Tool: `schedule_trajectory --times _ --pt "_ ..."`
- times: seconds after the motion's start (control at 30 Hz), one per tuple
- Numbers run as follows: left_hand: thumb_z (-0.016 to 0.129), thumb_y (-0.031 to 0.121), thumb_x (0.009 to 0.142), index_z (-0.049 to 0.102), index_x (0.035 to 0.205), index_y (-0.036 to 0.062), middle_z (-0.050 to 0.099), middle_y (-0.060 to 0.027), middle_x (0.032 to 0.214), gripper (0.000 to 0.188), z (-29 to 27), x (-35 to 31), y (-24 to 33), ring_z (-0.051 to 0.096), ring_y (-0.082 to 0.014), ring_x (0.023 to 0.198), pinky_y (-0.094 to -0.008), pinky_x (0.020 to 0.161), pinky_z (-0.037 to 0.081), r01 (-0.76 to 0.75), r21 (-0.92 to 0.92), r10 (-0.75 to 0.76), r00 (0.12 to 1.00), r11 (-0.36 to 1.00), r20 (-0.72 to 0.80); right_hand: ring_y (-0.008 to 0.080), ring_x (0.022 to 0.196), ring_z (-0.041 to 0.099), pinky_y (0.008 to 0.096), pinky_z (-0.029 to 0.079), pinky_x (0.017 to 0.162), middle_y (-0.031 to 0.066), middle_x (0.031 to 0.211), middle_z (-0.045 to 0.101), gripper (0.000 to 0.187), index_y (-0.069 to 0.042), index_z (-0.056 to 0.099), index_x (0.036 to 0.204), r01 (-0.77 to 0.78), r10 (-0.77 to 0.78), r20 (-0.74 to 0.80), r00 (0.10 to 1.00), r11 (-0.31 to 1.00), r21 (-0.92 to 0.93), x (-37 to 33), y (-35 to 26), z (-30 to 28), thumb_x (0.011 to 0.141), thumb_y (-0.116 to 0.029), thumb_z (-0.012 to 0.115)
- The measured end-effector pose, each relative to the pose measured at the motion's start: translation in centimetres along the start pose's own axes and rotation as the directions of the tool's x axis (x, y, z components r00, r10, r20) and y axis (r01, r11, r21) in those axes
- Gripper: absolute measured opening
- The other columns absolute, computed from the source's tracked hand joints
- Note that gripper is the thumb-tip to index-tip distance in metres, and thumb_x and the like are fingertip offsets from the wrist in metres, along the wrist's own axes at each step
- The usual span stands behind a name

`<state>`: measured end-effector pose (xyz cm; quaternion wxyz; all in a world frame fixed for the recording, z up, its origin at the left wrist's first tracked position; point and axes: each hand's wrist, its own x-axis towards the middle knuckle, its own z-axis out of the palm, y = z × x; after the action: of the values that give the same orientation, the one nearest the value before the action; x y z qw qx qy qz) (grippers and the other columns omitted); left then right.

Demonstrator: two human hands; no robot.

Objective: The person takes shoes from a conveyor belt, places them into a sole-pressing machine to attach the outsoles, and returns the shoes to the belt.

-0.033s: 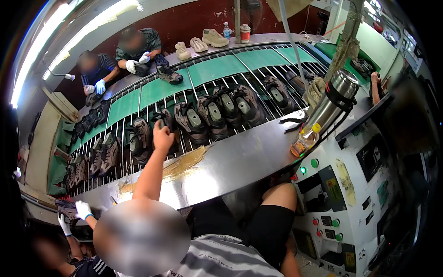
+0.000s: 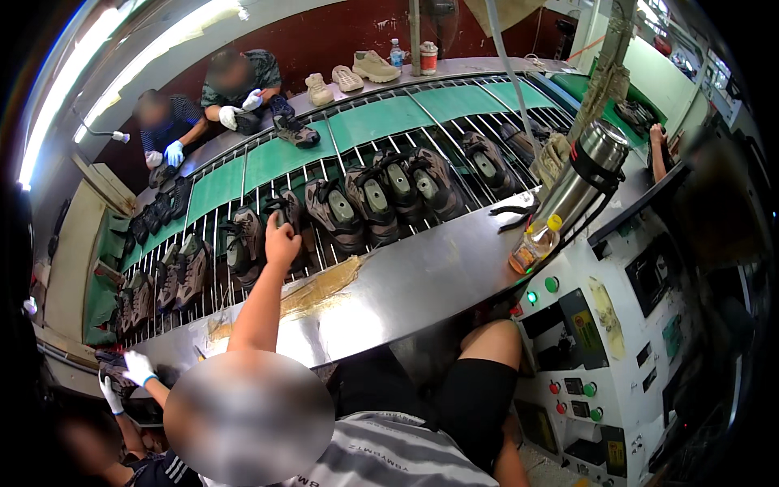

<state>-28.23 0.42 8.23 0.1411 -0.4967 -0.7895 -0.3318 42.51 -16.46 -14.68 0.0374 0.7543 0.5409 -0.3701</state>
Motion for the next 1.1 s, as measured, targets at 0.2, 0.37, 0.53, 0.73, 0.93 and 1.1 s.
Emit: schedule_trajectory --times 0.2,0.37,0.53,0.73,0.93,1.1 --pt "0.07 0.013 0.065 0.066 0.079 0.0065 0.044 -0.0235 0.14 0.016 -1.5 -0.6 -1.3 0.055 -0.0399 0.112 -0.0434 0.089 0.047 0.037 0.108 -0.042 0.998 0.993 0.046 0.0378 0.102 0.064 0.0469 0.049 0.083 0.0273 0.104 0.066 0.04 0.005 0.066 0.103 -0.003 0.003 -0.007 1.0 1.0 0.015 -0.9 0.1 0.1 0.088 -0.031 0.057" --pt "0.068 0.017 0.066 0.066 0.101 0.0035 0.048 -0.0256 0.132 0.038 1.5 0.3 6.5 0.041 -0.0431 0.127 -0.0515 0.106 0.032 -0.124 0.147 0.14 0.985 0.981 -0.101 0.0382 0.102 0.064 0.0471 0.049 0.083 0.0277 0.104 0.066 0.04 0.005 0.066 0.103 -0.017 0.017 0.003 1.0 1.0 0.026 -0.9 0.4 0.2 0.088 -0.031 0.057" --pt "0.075 0.028 0.067 0.062 0.118 0.013 0.039 -0.0234 0.142 0.055 8.3 1.3 13.8 0.034 -0.0457 0.132 -0.0509 0.107 0.033 0.025 -0.003 -0.024 0.999 1.0 0.03 0.0385 0.102 0.064 0.0473 0.049 0.082 0.0282 0.104 0.066 0.04 0.005 0.066 0.103 -0.007 0.007 0.009 1.0 1.0 0.003 -0.8 0.7 -0.3 0.087 -0.031 0.057" --pt "0.071 0.021 0.066 0.07 0.082 0.0109 0.039 -0.021 0.145 0.019 9.2 2.8 13.9 0.025 -0.0529 0.135 -0.0546 0.108 0.032 0.023 0.05 -0.028 0.994 0.998 0.106 0.0389 0.102 0.064 0.0476 0.049 0.082 0.0288 0.103 0.065 0.041 0.005 0.067 0.103 -0.035 0.034 0.016 0.999 0.999 0.021 -1.4 2.1 -0.2 0.087 -0.031 0.057" --pt "0.071 0.012 0.065 0.067 0.065 0.0043 0.039 -0.0236 0.147 0.009 6.3 3.2 4.8 0.042 -0.0415 0.13 -0.0427 0.107 0.036 -0.049 -0.217 0.085 0.984 0.975 0.159 0.0393 0.102 0.064 0.0478 0.049 0.082 0.0293 0.103 0.065 0.041 0.005 0.067 0.103 -0.057 0.055 0.044 0.998 0.997 0.049 -1.2 3.0 0.7 0.087 -0.031 0.057" --pt "0.072 0.014 0.065 0.069 0.085 0.0076 0.046 -0.0245 0.139 0.021 6.7 2.7 9.4 0.039 -0.0415 0.132 -0.0467 0.108 0.034 -0.019 0.088 0.021 0.999 0.996 -0.03 0.0396 0.102 0.064 0.048 0.049 0.082 0.0298 0.103 0.065 0.041 0.006 0.067 0.103 -0.07 0.068 0.033 0.997 0.995 0.065 -1.4 4.8 0.6 0.087 -0.031 0.057"
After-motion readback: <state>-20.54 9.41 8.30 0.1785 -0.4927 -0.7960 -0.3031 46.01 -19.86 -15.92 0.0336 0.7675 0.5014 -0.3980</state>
